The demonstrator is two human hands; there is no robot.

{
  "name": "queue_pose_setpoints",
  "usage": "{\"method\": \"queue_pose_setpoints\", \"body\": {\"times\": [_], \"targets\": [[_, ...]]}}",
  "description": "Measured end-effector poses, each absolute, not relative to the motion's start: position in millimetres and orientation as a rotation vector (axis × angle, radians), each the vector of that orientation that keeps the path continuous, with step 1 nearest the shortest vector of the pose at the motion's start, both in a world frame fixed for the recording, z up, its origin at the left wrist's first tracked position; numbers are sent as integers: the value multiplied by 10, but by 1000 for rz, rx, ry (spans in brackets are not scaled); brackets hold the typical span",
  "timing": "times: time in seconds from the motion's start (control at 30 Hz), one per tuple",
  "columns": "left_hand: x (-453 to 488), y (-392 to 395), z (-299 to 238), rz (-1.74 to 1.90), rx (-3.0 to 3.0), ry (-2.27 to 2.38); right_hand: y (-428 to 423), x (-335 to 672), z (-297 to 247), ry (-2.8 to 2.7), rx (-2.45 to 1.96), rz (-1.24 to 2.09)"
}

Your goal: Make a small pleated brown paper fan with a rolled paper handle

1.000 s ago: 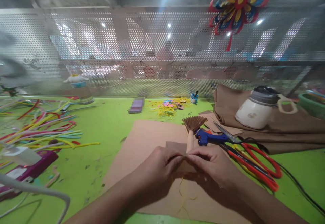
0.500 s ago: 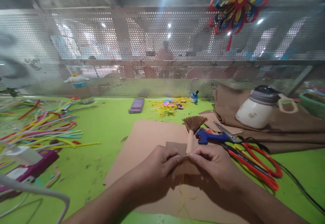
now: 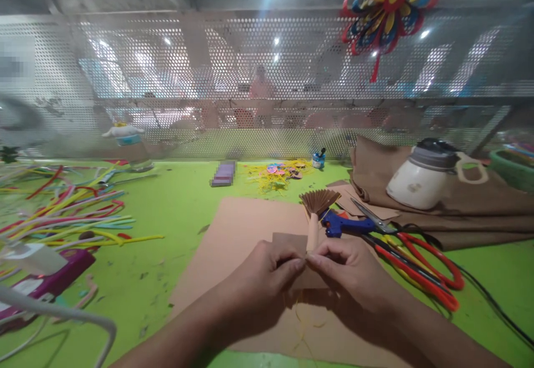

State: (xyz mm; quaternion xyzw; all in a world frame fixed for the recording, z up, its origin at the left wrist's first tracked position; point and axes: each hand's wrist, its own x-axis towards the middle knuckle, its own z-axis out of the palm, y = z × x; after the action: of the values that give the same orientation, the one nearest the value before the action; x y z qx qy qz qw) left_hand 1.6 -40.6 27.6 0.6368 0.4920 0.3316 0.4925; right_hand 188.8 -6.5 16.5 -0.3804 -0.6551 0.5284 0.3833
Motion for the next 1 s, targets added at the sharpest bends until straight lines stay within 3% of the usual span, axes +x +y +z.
{"method": "queue_pose_setpoints", "body": {"times": [0.5,1.0], "targets": [[7,-260,185,872,1128,858,82,1973,198,-1676,-1096,1363],[-40,-233,98,1040,1146,1013,85,2015,213,-1553,-1098,1308]]}}
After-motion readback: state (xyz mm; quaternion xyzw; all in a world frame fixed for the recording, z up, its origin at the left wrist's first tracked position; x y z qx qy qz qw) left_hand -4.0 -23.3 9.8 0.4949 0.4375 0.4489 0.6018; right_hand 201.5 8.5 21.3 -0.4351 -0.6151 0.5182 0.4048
